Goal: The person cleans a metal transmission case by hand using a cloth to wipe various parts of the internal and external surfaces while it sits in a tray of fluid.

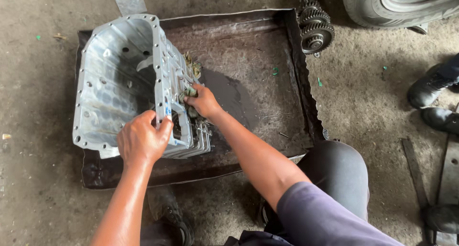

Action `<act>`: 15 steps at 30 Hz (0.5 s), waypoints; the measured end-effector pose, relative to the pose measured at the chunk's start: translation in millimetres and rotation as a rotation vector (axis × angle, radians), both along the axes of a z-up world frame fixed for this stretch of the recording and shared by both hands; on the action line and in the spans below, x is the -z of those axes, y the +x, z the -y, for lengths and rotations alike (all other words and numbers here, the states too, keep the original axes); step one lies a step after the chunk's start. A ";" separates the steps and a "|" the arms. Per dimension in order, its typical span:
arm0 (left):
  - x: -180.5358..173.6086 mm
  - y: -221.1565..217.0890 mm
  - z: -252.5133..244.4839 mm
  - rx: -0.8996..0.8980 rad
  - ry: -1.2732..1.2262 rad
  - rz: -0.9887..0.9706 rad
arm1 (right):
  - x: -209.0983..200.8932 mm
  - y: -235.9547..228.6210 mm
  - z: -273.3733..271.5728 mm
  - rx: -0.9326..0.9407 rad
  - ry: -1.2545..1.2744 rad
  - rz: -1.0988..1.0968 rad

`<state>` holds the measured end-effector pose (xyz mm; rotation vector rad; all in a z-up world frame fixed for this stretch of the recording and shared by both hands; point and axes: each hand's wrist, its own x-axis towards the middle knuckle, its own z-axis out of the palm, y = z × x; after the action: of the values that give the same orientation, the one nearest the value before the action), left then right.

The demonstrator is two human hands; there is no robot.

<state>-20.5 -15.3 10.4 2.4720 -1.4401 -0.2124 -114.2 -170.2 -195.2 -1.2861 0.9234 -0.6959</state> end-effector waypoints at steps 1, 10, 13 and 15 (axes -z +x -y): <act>0.7 -0.3 -0.9 0.000 0.007 -0.010 | -1.6 -4.7 0.1 -0.052 0.057 -0.011; 5.1 -7.9 0.8 0.018 -0.001 0.014 | -34.5 10.5 -14.7 0.195 -0.144 -0.465; 3.9 -9.5 0.1 0.023 -0.022 0.034 | -38.5 9.6 10.5 0.013 -0.114 -0.541; 3.2 -11.1 2.1 0.024 -0.034 0.044 | -37.1 4.1 26.8 -0.127 -0.143 -0.569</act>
<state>-31.6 -17.4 7.2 2.4479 -1.4798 -0.1386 -110.1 -197.0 -158.1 -1.6975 1.2482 -0.2965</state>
